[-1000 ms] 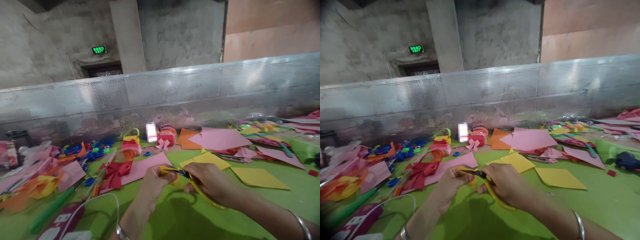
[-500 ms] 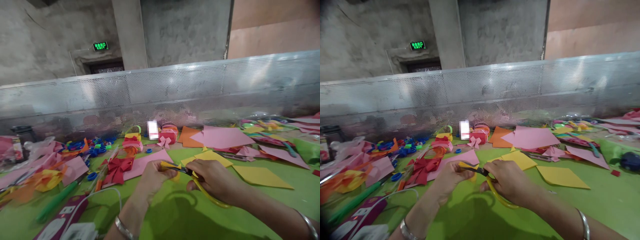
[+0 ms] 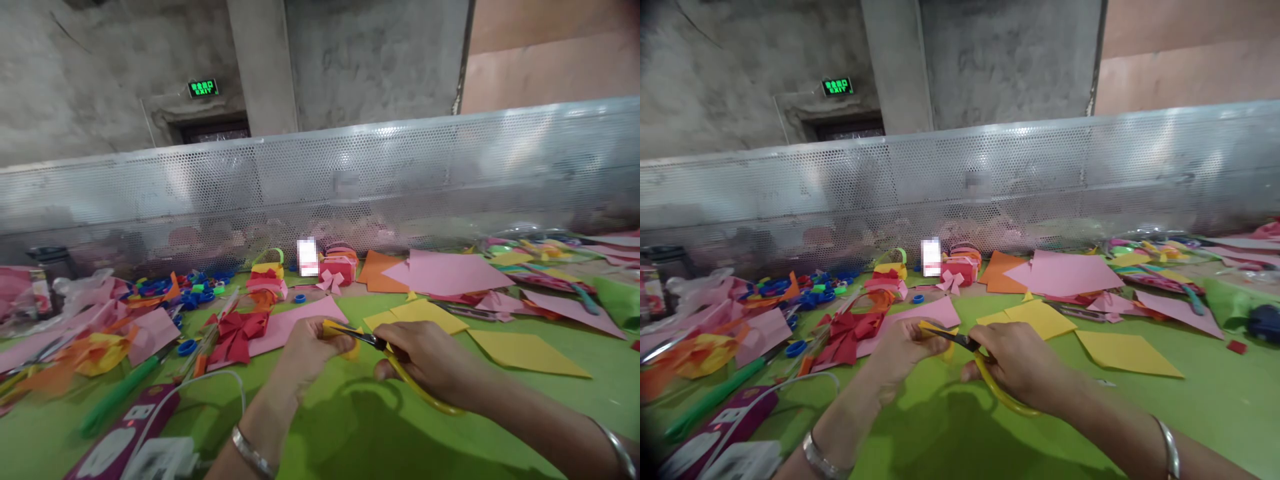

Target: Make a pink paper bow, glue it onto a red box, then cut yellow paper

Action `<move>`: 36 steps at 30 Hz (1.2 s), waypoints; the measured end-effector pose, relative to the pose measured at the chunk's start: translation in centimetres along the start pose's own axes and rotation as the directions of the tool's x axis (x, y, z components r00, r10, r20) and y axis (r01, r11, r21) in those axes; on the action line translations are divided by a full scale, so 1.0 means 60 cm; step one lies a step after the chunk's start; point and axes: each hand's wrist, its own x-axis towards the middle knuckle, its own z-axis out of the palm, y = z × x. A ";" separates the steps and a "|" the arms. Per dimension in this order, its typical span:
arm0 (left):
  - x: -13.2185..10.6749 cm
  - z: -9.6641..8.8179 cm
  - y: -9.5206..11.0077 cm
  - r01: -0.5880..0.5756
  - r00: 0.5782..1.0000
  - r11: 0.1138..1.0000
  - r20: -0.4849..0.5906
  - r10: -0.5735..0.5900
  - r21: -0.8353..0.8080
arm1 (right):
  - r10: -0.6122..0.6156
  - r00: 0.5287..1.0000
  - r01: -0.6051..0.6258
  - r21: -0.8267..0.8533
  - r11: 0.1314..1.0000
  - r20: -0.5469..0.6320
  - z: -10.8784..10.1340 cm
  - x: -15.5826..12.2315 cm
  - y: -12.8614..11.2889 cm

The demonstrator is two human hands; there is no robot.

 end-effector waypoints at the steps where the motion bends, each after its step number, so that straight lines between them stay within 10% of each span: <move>1: 0.000 0.000 0.000 0.003 1.000 1.000 -0.002 -0.003 0.000 | 0.000 1.000 0.000 0.000 1.000 0.003 0.001 0.000 0.001; 12: -0.004 0.004 0.003 0.051 0.999 0.998 -0.008 -0.051 0.033 | 0.042 0.999 -0.042 0.025 0.999 -0.022 0.003 0.003 0.011; 19: -0.003 0.003 -0.010 0.138 0.990 0.990 -0.020 -0.139 -0.042 | 0.489 0.870 -0.493 -0.119 0.862 -0.061 -0.001 0.027 0.096; 25: 0.001 0.002 -0.021 0.239 0.967 0.952 -0.041 -0.251 -0.192 | 0.547 0.834 -0.538 -0.112 0.835 0.071 0.022 0.027 0.162; 33: 0.007 0.010 -0.037 0.231 0.961 0.914 -0.068 -0.268 -0.333 | 0.225 0.969 -0.244 0.243 0.939 0.104 0.010 0.025 0.033; 36: 0.008 0.020 -0.042 0.254 0.953 0.896 -0.064 -0.296 -0.364 | 0.247 0.961 -0.268 0.656 0.706 0.126 0.032 0.025 0.003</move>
